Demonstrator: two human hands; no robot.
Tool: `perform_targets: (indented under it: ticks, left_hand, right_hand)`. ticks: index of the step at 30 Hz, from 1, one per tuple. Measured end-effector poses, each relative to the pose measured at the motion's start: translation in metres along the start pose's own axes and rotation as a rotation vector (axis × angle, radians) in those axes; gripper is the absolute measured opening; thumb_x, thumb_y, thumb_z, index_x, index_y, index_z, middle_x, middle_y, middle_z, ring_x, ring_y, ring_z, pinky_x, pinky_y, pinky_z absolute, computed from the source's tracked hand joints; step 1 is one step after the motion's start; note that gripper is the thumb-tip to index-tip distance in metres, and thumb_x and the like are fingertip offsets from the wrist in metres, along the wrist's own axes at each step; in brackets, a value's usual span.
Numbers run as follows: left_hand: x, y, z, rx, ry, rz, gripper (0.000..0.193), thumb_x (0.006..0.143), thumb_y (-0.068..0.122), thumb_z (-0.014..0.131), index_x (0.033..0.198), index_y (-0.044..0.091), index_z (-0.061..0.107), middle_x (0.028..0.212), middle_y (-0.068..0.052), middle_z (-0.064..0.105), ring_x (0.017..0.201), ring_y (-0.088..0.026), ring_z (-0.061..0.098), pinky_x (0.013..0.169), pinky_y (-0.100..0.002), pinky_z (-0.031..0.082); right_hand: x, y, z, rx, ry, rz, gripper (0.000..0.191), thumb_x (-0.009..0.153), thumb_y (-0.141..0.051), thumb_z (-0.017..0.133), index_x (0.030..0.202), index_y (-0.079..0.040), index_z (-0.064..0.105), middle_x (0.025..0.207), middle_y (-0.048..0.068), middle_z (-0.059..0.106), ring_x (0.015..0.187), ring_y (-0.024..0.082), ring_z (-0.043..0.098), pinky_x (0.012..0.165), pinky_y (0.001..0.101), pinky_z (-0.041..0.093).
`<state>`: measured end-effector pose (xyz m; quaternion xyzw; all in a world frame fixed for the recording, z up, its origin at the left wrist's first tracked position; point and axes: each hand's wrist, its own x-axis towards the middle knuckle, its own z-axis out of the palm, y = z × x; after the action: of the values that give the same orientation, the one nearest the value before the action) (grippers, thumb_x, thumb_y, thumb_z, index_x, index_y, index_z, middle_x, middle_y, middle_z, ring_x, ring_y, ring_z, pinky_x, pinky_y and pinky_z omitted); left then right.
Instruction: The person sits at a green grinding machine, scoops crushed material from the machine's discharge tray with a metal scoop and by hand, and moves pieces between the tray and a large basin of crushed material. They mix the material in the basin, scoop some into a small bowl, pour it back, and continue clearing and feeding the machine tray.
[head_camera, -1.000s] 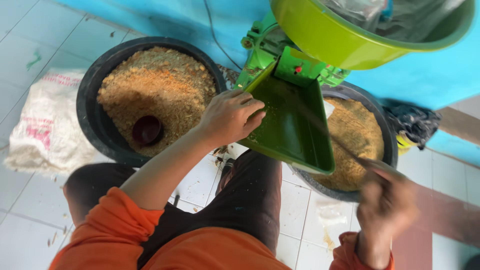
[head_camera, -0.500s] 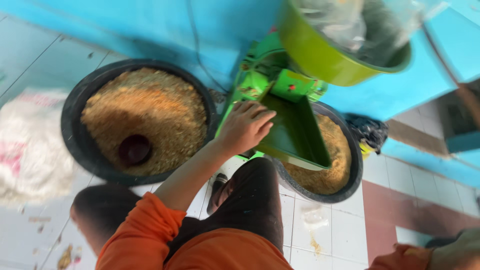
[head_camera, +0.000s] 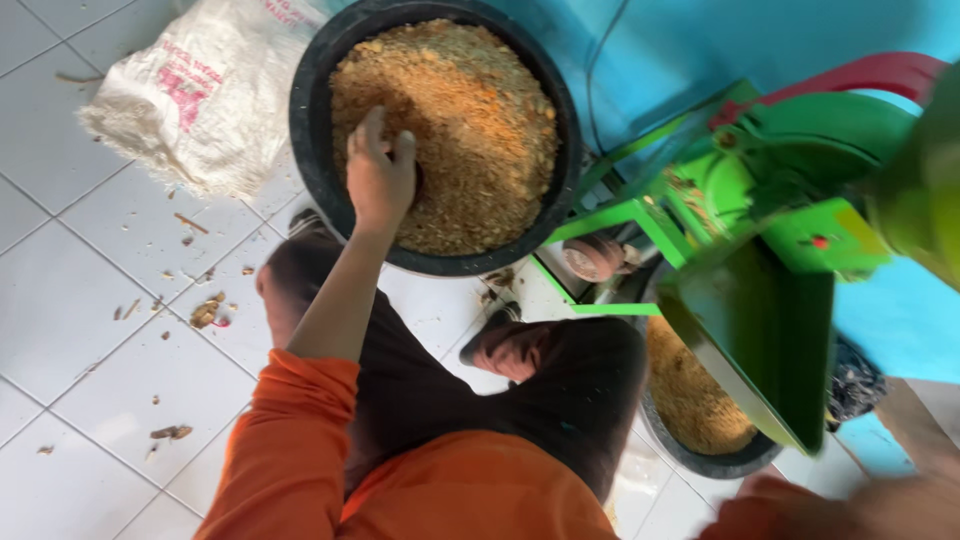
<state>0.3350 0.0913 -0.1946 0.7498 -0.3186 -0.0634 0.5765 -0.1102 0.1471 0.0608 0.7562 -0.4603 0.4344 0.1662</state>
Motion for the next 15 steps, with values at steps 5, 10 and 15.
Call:
perform_targets:
  ticks: [5,10,15]
  left_hand:
    - [0.057,-0.05,0.016,-0.003,-0.027,-0.244,0.052,0.098,0.03,0.07,0.14,0.004,0.054,0.122,-0.021,0.066,0.095,-0.032,0.073,0.083,-0.042,0.06]
    - [0.077,-0.082,0.052,0.144,-0.292,-0.204,0.06,0.099,0.036,0.061,0.145,0.001,0.047,0.131,-0.031,0.057,0.111,-0.048,0.061,0.088,-0.056,0.052]
    - [0.097,-0.119,0.098,0.419,-0.909,-0.373,0.046,0.095,0.036,0.062,0.135,0.014,0.053,0.129,-0.018,0.064,0.114,-0.039,0.066,0.095,-0.053,0.053]
  right_hand:
    - [-0.017,-0.079,0.273,0.541,-0.875,0.108,0.04,0.09,-0.024,0.08,0.124,-0.005,0.069,0.1,0.011,0.071,0.081,0.018,0.07,0.067,0.0355,0.055]
    - [-0.071,-0.138,0.5,0.472,-1.557,0.091,0.037,0.096,-0.039,0.068,0.109,-0.004,0.069,0.096,0.013,0.075,0.089,0.027,0.074,0.075,0.0405,0.055]
    - [-0.111,-0.181,0.648,0.232,-1.781,0.298,0.042,0.095,-0.035,0.069,0.126,-0.009,0.057,0.116,0.015,0.066,0.103,0.031,0.068,0.085,0.0432,0.055]
